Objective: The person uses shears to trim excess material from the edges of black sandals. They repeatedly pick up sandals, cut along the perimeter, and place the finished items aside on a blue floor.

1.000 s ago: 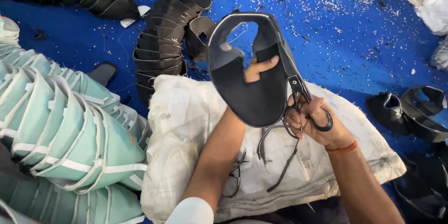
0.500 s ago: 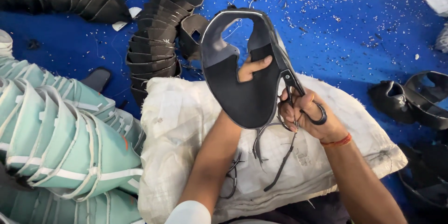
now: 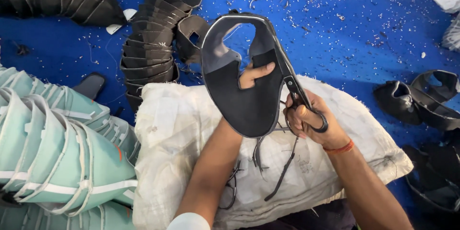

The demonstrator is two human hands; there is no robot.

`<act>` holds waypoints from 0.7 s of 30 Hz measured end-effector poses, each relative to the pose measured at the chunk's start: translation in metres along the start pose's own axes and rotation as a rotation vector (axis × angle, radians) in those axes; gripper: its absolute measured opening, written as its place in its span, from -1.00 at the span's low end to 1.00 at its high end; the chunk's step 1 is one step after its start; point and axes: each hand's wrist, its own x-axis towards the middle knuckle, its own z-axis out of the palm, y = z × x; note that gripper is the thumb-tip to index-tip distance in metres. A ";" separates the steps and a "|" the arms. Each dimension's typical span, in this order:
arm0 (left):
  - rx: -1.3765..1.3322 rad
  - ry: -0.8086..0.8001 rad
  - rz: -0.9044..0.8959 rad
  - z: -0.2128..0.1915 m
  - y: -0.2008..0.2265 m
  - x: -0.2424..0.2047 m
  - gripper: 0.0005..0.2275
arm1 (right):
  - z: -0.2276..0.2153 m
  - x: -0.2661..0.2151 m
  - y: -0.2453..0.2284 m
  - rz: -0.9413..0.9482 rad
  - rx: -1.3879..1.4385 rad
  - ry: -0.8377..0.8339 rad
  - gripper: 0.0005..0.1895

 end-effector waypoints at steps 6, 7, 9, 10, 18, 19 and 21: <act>-0.012 -0.026 -0.036 -0.005 -0.001 0.002 -0.76 | -0.007 0.001 0.000 0.030 0.003 -0.046 -0.34; 0.024 -0.022 -0.059 -0.007 0.000 0.002 -0.75 | -0.007 0.001 -0.001 0.034 0.026 -0.084 -0.24; 0.038 -0.037 -0.054 -0.001 0.003 -0.002 -0.76 | -0.012 0.002 0.000 0.036 0.050 -0.116 -0.23; 0.049 -0.049 -0.052 0.002 0.004 -0.005 -0.76 | -0.014 0.001 0.001 0.039 0.077 -0.147 -0.21; 0.103 -0.082 -0.172 0.015 0.007 -0.002 -0.74 | -0.038 0.003 0.008 0.075 0.200 -0.148 -0.19; 0.102 -0.039 -0.174 0.017 0.007 -0.002 -0.72 | -0.036 0.002 0.007 0.112 0.219 -0.210 -0.18; 0.101 -0.007 -0.172 0.015 0.006 -0.001 -0.72 | -0.034 -0.002 0.006 0.111 0.227 -0.232 -0.16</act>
